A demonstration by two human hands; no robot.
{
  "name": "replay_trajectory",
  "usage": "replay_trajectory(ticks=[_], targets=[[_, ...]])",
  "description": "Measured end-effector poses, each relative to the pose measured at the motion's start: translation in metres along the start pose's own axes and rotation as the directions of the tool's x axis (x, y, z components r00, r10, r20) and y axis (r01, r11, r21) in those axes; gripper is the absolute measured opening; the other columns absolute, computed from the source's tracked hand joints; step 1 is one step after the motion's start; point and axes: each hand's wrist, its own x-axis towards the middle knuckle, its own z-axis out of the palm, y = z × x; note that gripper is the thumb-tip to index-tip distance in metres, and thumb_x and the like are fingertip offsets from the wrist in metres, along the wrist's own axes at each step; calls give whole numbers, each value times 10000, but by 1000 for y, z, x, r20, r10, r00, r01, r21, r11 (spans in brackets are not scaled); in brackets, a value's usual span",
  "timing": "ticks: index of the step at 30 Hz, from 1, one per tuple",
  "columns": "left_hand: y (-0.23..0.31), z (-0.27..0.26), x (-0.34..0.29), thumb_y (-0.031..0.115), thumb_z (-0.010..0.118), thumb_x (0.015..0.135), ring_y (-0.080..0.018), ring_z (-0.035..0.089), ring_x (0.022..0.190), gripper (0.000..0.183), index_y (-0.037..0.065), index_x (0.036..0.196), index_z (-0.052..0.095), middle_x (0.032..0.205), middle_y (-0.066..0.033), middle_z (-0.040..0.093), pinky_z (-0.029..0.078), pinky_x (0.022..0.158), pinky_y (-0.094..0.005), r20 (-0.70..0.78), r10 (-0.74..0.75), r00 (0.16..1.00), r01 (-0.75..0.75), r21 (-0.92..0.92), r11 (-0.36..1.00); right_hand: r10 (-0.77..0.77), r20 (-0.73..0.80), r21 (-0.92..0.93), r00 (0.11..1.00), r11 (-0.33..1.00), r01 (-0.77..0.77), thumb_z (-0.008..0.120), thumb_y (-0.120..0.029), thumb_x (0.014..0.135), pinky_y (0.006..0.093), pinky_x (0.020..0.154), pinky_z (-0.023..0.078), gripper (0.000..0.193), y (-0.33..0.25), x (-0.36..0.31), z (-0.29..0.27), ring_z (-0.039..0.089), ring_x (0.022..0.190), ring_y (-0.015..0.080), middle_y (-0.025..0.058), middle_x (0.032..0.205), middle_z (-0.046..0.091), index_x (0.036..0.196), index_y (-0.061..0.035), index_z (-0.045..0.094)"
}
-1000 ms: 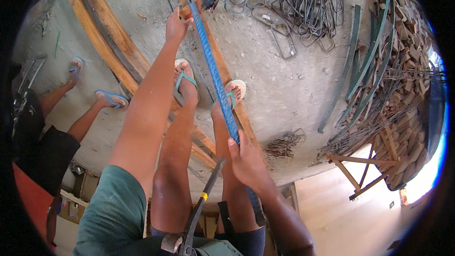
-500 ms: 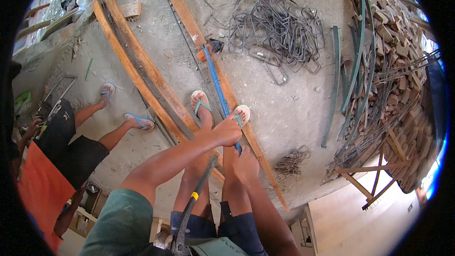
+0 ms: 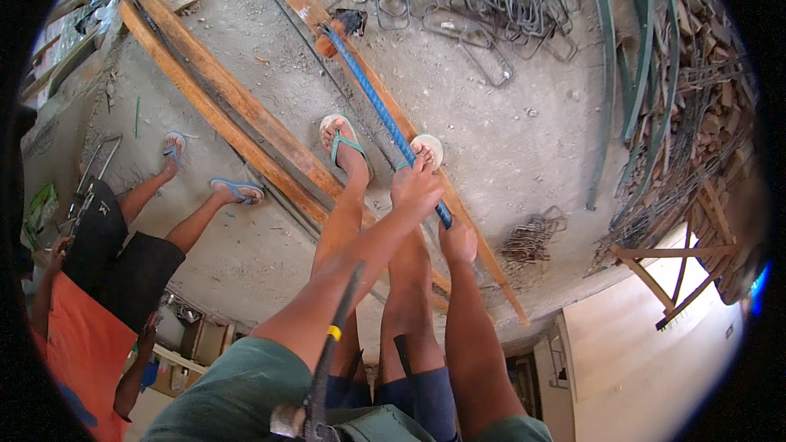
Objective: The person uses a crowbar to pry and lift wooden planks from a concrete floor. They repeatedly insert the crowbar under the planks, lever them up, and remove debris. A second person is visible nearby but does not assist with the prying.
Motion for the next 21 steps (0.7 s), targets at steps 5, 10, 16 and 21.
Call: replay_trajectory(ticks=[5,10,16,21], targets=[[-18,-38,17,212,570,830,-309,510,1226,276,59,978,744,1236,-161,619,242,1106,-500,139,-43,989,42,7,999,-92,64,58,994,994,88,635,-384,856,497,780,532,381,28,103,84,659,902,441,254,918,681,1024,-47,692],[-97,-41,57,277,676,771,-266,630,1001,212,111,883,746,904,-82,707,292,1067,-485,379,27,925,42,-172,984,-97,66,257,993,963,77,638,-353,842,497,771,529,361,33,140,110,658,882,428,259,923,673,1001,-34,699],[-27,-76,9,401,765,630,-234,650,922,330,126,811,741,767,-41,688,354,975,-475,67,258,964,-258,-17,966,-251,47,299,967,927,226,656,-352,842,499,719,521,364,79,17,50,651,804,436,267,803,652,901,7,655],[66,-158,-44,408,765,651,-228,631,940,359,139,885,715,838,-17,674,379,994,-461,-57,388,920,-378,-390,840,-308,106,550,945,810,203,635,-327,879,499,765,487,398,105,-77,-18,621,899,470,289,905,632,1056,19,552]])
